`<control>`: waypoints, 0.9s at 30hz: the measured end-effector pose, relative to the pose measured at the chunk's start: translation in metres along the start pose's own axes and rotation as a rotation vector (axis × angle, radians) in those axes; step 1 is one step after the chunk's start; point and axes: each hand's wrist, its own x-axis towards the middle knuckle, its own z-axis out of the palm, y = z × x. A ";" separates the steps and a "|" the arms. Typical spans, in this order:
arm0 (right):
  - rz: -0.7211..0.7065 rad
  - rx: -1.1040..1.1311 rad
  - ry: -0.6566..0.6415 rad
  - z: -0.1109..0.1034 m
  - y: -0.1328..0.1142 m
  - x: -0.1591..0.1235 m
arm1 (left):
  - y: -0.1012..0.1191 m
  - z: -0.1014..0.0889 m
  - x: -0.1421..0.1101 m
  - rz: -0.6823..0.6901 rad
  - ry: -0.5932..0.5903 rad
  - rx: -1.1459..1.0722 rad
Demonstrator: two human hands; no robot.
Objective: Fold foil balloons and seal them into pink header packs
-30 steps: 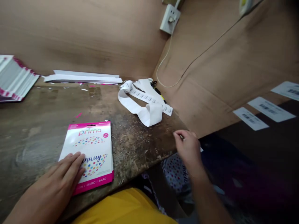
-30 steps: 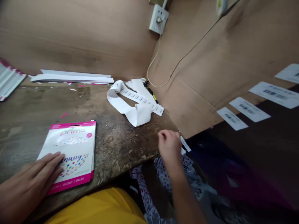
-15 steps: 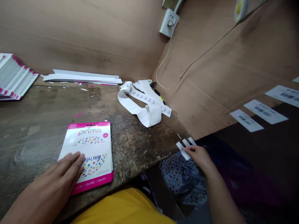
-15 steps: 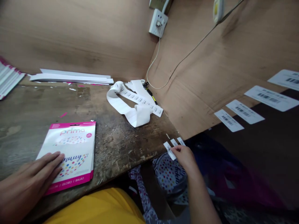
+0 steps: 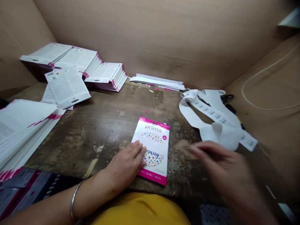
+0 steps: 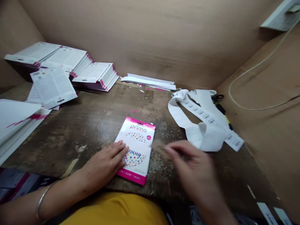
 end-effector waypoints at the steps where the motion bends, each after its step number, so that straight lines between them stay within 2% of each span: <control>1: -0.051 0.085 -0.134 0.024 -0.017 0.012 | 0.000 0.000 -0.002 -0.012 0.001 -0.022; 3: -0.055 0.169 -0.305 0.063 -0.038 0.034 | 0.000 0.001 -0.005 -0.035 0.016 -0.058; 6: 0.001 0.201 -0.436 0.089 -0.041 0.056 | 0.000 0.002 -0.006 -0.075 0.046 -0.098; 13: 0.006 0.062 -0.548 0.094 -0.037 0.059 | 0.000 0.002 -0.005 -0.063 0.086 -0.129; 20: -0.075 -0.150 -0.501 0.100 -0.042 0.062 | -0.001 0.004 -0.004 -0.046 0.090 -0.126; 27: -0.090 -0.301 -0.470 0.104 -0.048 0.062 | -0.001 0.005 -0.006 -0.039 0.099 -0.121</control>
